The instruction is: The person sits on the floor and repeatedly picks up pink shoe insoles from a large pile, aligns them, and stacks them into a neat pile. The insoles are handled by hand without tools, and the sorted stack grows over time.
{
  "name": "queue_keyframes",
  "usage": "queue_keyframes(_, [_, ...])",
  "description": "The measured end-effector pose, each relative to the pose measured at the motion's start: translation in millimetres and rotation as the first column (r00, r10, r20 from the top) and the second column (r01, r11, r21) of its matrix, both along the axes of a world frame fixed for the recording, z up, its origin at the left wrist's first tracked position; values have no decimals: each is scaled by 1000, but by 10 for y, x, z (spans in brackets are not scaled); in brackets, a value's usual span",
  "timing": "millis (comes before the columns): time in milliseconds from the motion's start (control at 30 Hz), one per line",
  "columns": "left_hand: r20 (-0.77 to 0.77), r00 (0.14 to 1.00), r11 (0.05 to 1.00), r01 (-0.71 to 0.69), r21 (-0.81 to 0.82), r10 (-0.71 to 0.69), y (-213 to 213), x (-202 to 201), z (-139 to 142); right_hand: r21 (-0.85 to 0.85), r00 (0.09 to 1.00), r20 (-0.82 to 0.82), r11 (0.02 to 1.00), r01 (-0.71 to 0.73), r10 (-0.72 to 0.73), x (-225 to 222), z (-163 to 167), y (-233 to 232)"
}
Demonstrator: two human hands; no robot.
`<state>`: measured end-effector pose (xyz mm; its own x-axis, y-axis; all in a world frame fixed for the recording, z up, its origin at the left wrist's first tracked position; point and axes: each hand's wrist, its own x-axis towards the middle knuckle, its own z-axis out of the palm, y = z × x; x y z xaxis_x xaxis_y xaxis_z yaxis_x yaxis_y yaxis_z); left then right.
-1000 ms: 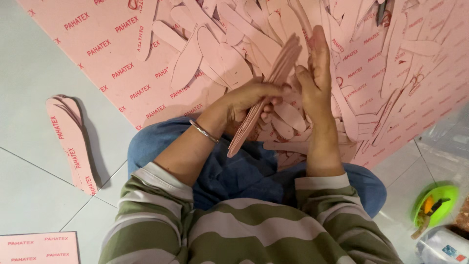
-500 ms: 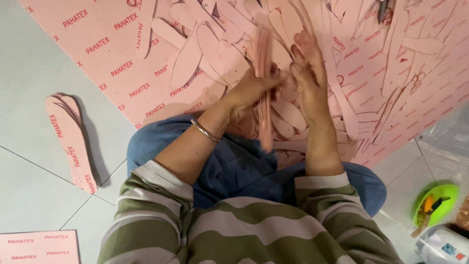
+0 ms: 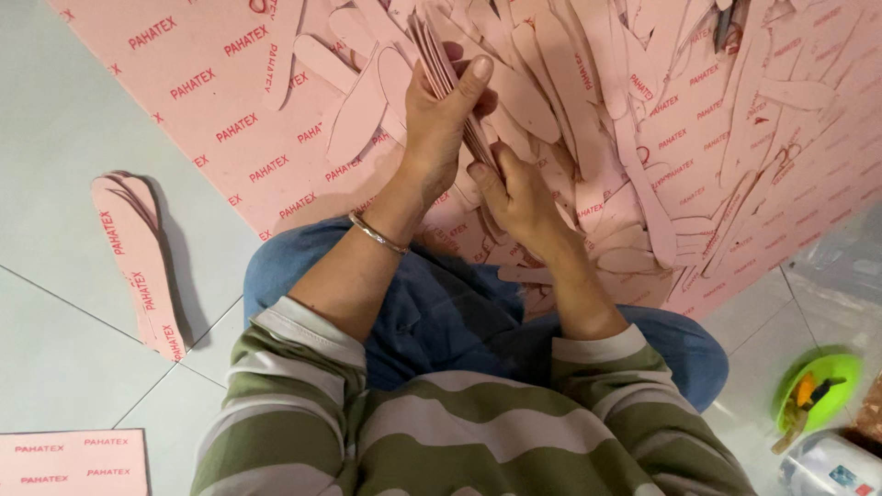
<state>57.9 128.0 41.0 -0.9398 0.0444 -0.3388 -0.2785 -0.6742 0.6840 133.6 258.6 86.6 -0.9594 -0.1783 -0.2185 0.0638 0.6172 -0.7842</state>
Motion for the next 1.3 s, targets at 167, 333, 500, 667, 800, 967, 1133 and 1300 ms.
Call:
queue_keyframes(167, [-109, 991, 995, 71, -69, -79, -9, -32, -36, 24, 996, -87, 999, -22, 24, 19, -67, 52])
queue_keyframes(333, [-267, 941, 700, -48, -713, -207, -387, -285, -205, -229, 962, 112, 936, 269, -249, -101, -101, 436])
queue_keyframes(500, [60, 984, -290, 9, -957, -166, -633, -396, -525, -306, 943, 119, 892, 331, -309, -143, -94, 661])
queue_keyframes(667, [41, 990, -258, 5, -966, -134, -600, -409, -742, -319, 922, 240, 872, 370, -304, -130, -81, 603])
queue_keyframes(800, [1, 968, -176, -45, -983, -252, -708, -399, -667, -281, 940, 182, 900, 332, -290, -141, -72, 585])
queue_keyframes(967, [-399, 894, -135, -429, -893, -205, -837, -449, -224, -147, 927, 131, 917, 370, -352, -144, -67, 589])
queue_keyframes(1133, [-668, 730, 271, -679, -682, 147, -814, -465, 42, -87, 935, 33, 930, 356, -354, -139, -7, 512])
queue_keyframes(1300, [-351, 909, 972, -236, 14, 226, -604, -445, -62, -52, 948, -181, 965, 258, -264, -100, 67, 306])
